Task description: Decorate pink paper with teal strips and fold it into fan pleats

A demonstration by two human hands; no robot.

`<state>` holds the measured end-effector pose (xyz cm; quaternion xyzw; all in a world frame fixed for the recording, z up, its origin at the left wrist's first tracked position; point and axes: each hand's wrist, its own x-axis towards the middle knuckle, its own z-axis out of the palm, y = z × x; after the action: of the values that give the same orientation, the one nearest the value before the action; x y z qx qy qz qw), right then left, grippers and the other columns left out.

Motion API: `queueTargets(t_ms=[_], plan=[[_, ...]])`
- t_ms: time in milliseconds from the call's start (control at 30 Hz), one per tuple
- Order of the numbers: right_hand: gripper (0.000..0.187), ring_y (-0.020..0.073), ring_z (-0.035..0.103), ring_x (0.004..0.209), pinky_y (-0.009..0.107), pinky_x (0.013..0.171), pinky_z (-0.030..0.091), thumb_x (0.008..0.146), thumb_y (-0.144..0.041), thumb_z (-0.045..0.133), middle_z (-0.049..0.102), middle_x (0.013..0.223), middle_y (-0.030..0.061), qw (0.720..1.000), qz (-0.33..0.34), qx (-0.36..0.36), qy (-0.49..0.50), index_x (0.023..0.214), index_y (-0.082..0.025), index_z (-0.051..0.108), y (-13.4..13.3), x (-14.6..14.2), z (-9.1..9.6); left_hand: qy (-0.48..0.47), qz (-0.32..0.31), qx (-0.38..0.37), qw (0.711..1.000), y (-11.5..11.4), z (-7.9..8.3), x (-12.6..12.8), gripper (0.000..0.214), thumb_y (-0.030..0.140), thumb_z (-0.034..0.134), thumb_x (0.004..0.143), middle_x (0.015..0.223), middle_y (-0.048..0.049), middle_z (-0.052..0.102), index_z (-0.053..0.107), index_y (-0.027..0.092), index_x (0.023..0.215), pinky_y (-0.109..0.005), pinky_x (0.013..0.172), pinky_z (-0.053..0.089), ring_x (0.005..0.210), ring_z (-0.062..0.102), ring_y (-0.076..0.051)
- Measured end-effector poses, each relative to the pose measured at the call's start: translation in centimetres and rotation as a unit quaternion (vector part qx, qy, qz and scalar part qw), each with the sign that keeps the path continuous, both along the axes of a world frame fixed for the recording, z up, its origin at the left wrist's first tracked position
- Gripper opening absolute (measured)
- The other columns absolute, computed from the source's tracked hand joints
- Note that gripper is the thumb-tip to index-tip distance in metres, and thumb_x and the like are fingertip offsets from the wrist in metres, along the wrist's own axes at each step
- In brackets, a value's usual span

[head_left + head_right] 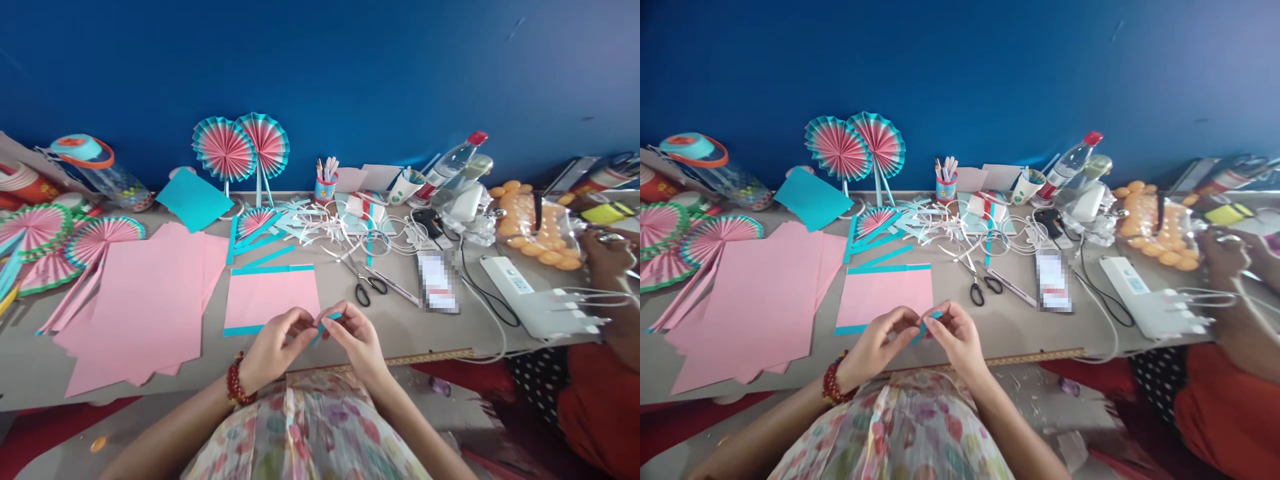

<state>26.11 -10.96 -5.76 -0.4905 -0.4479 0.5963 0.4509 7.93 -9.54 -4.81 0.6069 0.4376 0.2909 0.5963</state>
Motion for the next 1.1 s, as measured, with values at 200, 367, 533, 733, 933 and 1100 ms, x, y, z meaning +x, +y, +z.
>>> queueTargets(t_ms=[200,367,533,733,933,1100], plan=[[0.011,0.01,0.049,0.064,0.021,0.061,0.042,0.078,-0.026,0.065,0.054,0.07,-0.004,0.979,0.133,0.049,-0.145,0.08,-0.019,0.056,1.0,1.0,0.6,0.077,-0.005,0.12,0.99,1.2,1.1,-0.5,0.019,0.038,0.06,0.09,0.096,-0.0046,0.064,0.059,0.019,0.094,-0.025,0.07,0.048,0.082,0.058,-0.015],[0.007,0.0105,0.05,0.066,0.021,0.064,0.042,0.078,-0.025,0.062,0.056,0.071,-0.004,0.969,0.161,0.052,-0.181,0.078,-0.019,0.058,1.3,0.9,1.0,0.069,-0.018,0.101,0.992,1.6,1.2,-0.5,0.014,0.028,0.053,0.09,0.079,-0.0008,0.059,0.054,0.019,0.081,-0.023,0.066,0.043,0.074,0.054,-0.013],[0.019,0.0104,0.049,0.063,0.02,0.058,0.039,0.085,-0.036,0.063,0.059,0.068,-0.003,0.972,0.135,0.016,-0.194,0.078,-0.018,0.063,1.1,1.7,0.2,0.08,0.003,0.054,0.995,0.8,0.1,-1.3,0.015,0.029,0.053,0.091,0.079,-0.0006,0.06,0.056,0.018,0.082,-0.021,0.063,0.042,0.074,0.055,-0.013],[0.016,0.0121,0.054,0.064,0.021,0.057,0.039,0.089,-0.035,0.06,0.063,0.071,-0.0023,0.96,0.123,0.036,-0.25,0.085,-0.021,0.068,1.3,1.8,-1.0,0.144,0.007,0.121,0.982,-0.2,-1.2,-1.8,0.015,0.025,0.048,0.095,0.084,-0.002,0.063,0.058,0.019,0.086,-0.024,0.068,0.046,0.078,0.058,-0.014],[0.016,0.0164,0.062,0.079,0.023,0.061,0.043,0.088,-0.032,0.059,0.07,0.086,0.0026,0.948,0.117,0.066,-0.29,0.082,-0.022,0.069,1.5,2.2,-1.6,0.276,-0.046,0.337,0.899,-0.5,-3.0,-3.9,0.023,0.019,0.044,0.098,0.111,-0.0098,0.065,0.063,0.018,0.11,-0.038,0.09,0.05,0.104,0.058,-0.023],[0.016,0.0166,0.066,0.078,0.023,0.063,0.045,0.086,-0.032,0.062,0.072,0.084,0.0002,0.959,0.098,0.024,-0.264,0.097,-0.023,0.07,1.2,2.2,-2.5,0.302,-0.115,0.385,0.865,-0.4,-4.2,-4.9,0.027,0.017,0.042,0.1,0.113,-0.0084,0.066,0.062,0.017,0.117,-0.039,0.091,0.051,0.104,0.058,-0.022]])
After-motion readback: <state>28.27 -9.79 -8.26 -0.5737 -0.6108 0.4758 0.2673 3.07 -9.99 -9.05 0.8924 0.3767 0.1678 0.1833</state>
